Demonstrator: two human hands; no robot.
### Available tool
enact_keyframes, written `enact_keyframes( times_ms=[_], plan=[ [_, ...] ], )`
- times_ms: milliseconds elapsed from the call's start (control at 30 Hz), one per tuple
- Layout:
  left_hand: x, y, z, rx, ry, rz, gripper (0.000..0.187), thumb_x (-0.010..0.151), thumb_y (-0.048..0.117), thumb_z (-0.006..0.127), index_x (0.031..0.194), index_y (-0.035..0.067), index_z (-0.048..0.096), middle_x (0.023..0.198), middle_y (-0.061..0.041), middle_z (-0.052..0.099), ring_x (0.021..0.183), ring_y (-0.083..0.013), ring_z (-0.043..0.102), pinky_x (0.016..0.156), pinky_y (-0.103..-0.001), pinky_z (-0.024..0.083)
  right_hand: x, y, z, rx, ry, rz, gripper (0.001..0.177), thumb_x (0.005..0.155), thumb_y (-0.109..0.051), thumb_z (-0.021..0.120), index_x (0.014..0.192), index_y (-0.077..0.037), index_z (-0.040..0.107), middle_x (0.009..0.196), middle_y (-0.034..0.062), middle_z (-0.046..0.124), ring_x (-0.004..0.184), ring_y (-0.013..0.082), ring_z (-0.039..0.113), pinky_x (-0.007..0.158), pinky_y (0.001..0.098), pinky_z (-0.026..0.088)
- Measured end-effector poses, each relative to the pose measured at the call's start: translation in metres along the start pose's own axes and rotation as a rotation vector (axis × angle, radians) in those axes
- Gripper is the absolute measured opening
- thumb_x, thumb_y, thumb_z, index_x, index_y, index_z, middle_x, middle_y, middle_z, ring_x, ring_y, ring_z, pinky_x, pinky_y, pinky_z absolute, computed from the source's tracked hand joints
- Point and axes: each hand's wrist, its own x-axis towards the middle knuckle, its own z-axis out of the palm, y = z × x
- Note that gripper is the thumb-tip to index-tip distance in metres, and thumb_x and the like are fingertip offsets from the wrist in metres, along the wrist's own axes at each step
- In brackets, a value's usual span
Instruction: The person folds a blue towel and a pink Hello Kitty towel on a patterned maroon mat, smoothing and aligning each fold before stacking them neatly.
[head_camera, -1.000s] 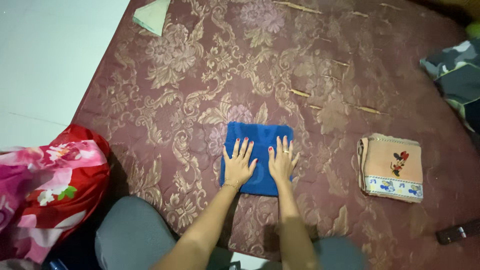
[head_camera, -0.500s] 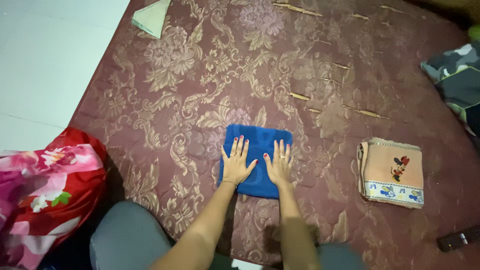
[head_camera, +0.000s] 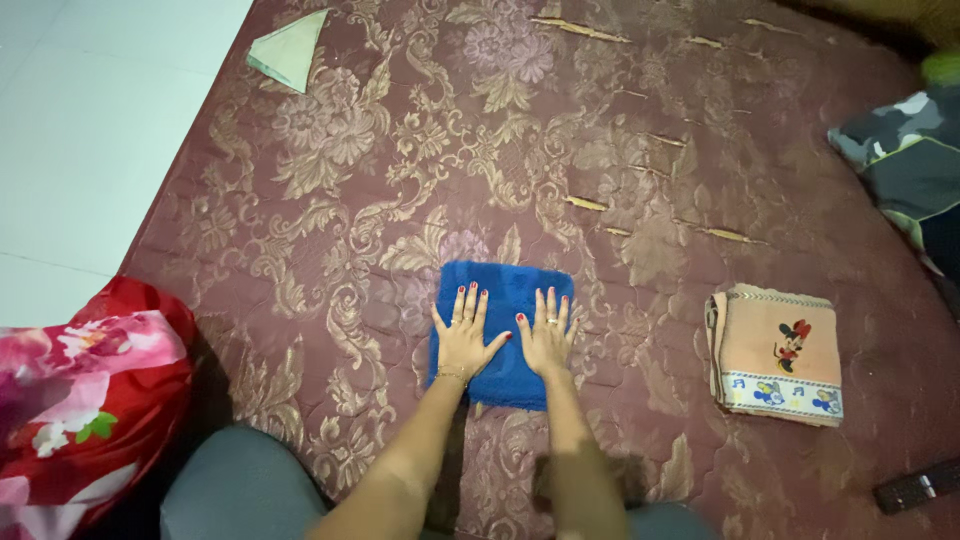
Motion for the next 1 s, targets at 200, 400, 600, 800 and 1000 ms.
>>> enact_keyframes(
  times_ms=[200, 400, 600, 800, 1000],
  plan=[
    [-0.0007, 0.0020, 0.0047, 0.035, -0.004, -0.005, 0.095, 0.090, 0.075, 0.046, 0.160, 0.012, 0.030, 0.170, -0.008, 0.018, 0.157, -0.0253, 0.013, 0.116, -0.074, 0.005, -0.0007, 0.0012, 0.0015, -0.001, -0.018, 0.015, 0.073, 0.102, -0.055, 0.041, 0.163, -0.021, 0.021, 0.172, 0.0055, 0.010, 0.158, 0.0324, 0.002, 0.121, 0.0659, 0.006],
    [0.0007, 0.0028, 0.0013, 0.042, -0.018, -0.013, 0.094, 0.091, 0.073, 0.046, 0.160, 0.013, 0.028, 0.170, -0.008, 0.017, 0.157, -0.0256, 0.012, 0.116, -0.074, 0.006, -0.0018, -0.0011, -0.0005, 0.000, -0.019, 0.015, 0.073, 0.102, -0.055, 0.040, 0.163, -0.021, 0.020, 0.173, 0.0049, 0.010, 0.158, 0.0324, 0.002, 0.121, 0.0658, 0.006],
    [0.0015, 0.0052, -0.0003, 0.067, -0.068, -0.032, 0.092, 0.091, 0.072, 0.046, 0.160, 0.015, 0.026, 0.170, -0.006, 0.015, 0.156, -0.0248, 0.011, 0.115, -0.075, 0.006, -0.0015, -0.0012, -0.0021, -0.008, -0.031, 0.025, 0.073, 0.102, -0.056, 0.039, 0.163, -0.022, 0.019, 0.172, 0.0049, 0.009, 0.158, 0.0324, 0.001, 0.121, 0.0655, 0.006],
    [0.0030, 0.0044, 0.0023, 0.059, -0.021, -0.033, 0.091, 0.091, 0.070, 0.047, 0.161, 0.015, 0.026, 0.171, -0.006, 0.016, 0.157, -0.0243, 0.011, 0.115, -0.075, 0.008, 0.0004, -0.0018, -0.0003, -0.004, -0.025, 0.022, 0.073, 0.102, -0.056, 0.040, 0.163, -0.022, 0.020, 0.172, 0.0050, 0.009, 0.158, 0.0328, 0.002, 0.120, 0.0665, 0.006],
    [0.0015, 0.0027, 0.0084, 0.053, -0.015, -0.038, 0.092, 0.091, 0.069, 0.050, 0.162, 0.015, 0.026, 0.171, -0.007, 0.016, 0.157, -0.0245, 0.011, 0.115, -0.075, 0.008, -0.0033, -0.0013, 0.0017, -0.002, 0.020, -0.001, 0.072, 0.102, -0.056, 0.042, 0.162, -0.020, 0.023, 0.172, 0.0070, 0.012, 0.158, 0.0349, 0.005, 0.119, 0.0683, 0.009]
  ],
)
